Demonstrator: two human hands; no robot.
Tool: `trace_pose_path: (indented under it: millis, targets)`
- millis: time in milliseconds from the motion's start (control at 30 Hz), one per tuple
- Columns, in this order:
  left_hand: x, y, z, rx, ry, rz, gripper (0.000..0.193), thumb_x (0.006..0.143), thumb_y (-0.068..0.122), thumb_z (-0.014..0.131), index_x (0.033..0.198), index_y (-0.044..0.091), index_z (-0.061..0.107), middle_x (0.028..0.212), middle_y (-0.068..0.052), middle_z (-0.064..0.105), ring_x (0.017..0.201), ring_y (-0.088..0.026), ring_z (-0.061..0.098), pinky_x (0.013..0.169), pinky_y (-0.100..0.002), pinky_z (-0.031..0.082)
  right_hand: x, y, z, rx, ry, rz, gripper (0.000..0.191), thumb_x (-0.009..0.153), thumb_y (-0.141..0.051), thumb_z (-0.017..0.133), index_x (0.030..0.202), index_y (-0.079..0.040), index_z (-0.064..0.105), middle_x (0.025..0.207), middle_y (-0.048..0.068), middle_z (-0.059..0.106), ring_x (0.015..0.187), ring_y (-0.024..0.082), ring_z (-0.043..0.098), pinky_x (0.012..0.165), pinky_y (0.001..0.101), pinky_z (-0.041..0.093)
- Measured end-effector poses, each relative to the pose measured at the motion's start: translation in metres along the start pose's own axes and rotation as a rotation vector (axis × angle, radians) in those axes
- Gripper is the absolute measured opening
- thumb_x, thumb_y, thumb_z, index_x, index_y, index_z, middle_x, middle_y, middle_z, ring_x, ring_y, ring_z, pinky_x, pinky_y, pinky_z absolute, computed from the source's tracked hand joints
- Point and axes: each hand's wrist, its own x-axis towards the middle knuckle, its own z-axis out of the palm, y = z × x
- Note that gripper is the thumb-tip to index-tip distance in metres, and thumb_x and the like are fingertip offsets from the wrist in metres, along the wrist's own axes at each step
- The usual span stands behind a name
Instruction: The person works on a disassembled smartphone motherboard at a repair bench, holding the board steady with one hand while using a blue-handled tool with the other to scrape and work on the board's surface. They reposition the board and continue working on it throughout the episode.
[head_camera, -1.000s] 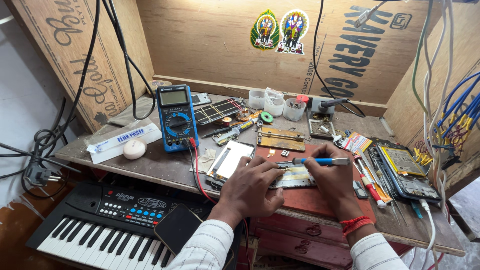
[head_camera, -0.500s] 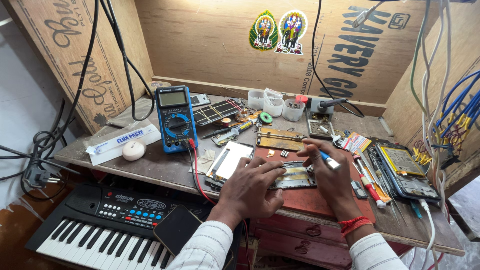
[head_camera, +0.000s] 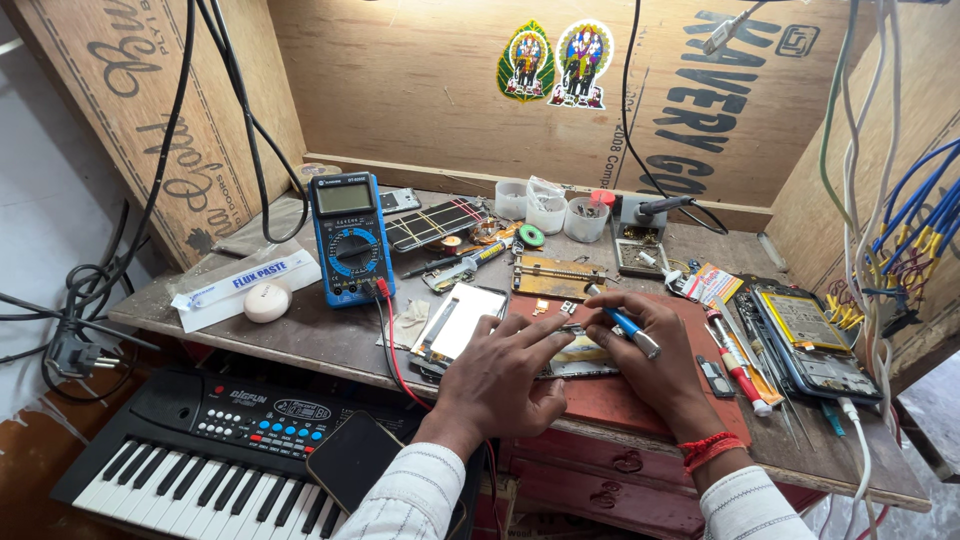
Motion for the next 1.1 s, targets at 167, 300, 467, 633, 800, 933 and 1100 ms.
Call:
trace_pose_path:
  millis: [167, 300, 467, 633, 800, 933, 1100]
  targets:
    - [0.000, 0.000, 0.000, 0.003, 0.043, -0.004, 0.067, 0.076, 0.034, 0.071, 0.136, 0.007, 0.062, 0.138, -0.013, 0.060, 0.115, -0.026, 0.060, 0.096, -0.042, 0.042, 0.000, -0.007, -0.002, -0.093, 0.078, 0.044, 0.027, 0.085, -0.009, 0.075, 0.112, -0.006, 0.076, 0.086, 0.004, 0.079, 0.076, 0.009, 0.071, 0.067, 0.0265, 0.057]
    - [-0.001, -0.001, 0.001, 0.003, 0.022, 0.002, 0.068, 0.077, 0.033, 0.070, 0.138, 0.006, 0.061, 0.139, -0.009, 0.062, 0.116, -0.025, 0.060, 0.098, -0.041, 0.043, 0.000, -0.008, -0.001, -0.074, 0.092, 0.071, 0.029, 0.084, -0.009, 0.075, 0.113, -0.007, 0.075, 0.087, 0.005, 0.079, 0.073, 0.009, 0.069, 0.064, 0.0270, 0.056]
    - [-0.001, -0.001, 0.001, 0.014, 0.037, 0.012, 0.065, 0.075, 0.034, 0.070, 0.135, 0.010, 0.064, 0.144, -0.011, 0.060, 0.115, -0.025, 0.061, 0.096, -0.041, 0.043, 0.000, -0.005, -0.002, -0.037, 0.033, -0.025, 0.033, 0.084, -0.008, 0.074, 0.117, -0.005, 0.072, 0.094, 0.005, 0.080, 0.085, 0.008, 0.073, 0.075, 0.0255, 0.059]
    - [-0.001, -0.001, 0.001, 0.025, 0.003, 0.009, 0.055, 0.072, 0.034, 0.070, 0.125, 0.019, 0.071, 0.144, -0.012, 0.060, 0.110, -0.025, 0.062, 0.094, -0.041, 0.043, 0.000, -0.004, -0.002, 0.074, -0.054, -0.010, 0.035, 0.085, -0.004, 0.073, 0.119, -0.005, 0.069, 0.101, 0.007, 0.080, 0.093, 0.011, 0.075, 0.082, 0.0279, 0.062]
    - [0.000, -0.001, 0.001, 0.049, 0.036, 0.056, 0.043, 0.075, 0.033, 0.070, 0.116, 0.018, 0.073, 0.139, -0.011, 0.063, 0.110, -0.027, 0.061, 0.090, -0.043, 0.043, 0.001, 0.000, -0.002, 0.175, -0.150, -0.026, 0.035, 0.087, 0.000, 0.071, 0.122, -0.004, 0.065, 0.106, 0.008, 0.080, 0.097, 0.012, 0.075, 0.085, 0.0286, 0.063]
    - [0.000, -0.001, 0.002, 0.036, -0.043, 0.015, 0.036, 0.078, 0.034, 0.069, 0.110, 0.018, 0.073, 0.129, -0.005, 0.067, 0.110, -0.026, 0.061, 0.092, -0.044, 0.043, 0.001, 0.003, 0.000, 0.177, -0.185, -0.079, 0.032, 0.091, 0.001, 0.065, 0.123, -0.003, 0.064, 0.108, 0.008, 0.080, 0.097, 0.012, 0.075, 0.085, 0.0285, 0.062]
    - [-0.001, -0.002, 0.003, 0.027, 0.044, 0.063, 0.037, 0.078, 0.034, 0.068, 0.110, 0.015, 0.073, 0.130, -0.005, 0.067, 0.111, -0.025, 0.061, 0.096, -0.043, 0.042, -0.001, 0.000, 0.001, 0.145, -0.123, -0.054, 0.024, 0.096, -0.005, 0.064, 0.120, -0.005, 0.067, 0.101, 0.007, 0.081, 0.095, 0.010, 0.074, 0.082, 0.0268, 0.060]
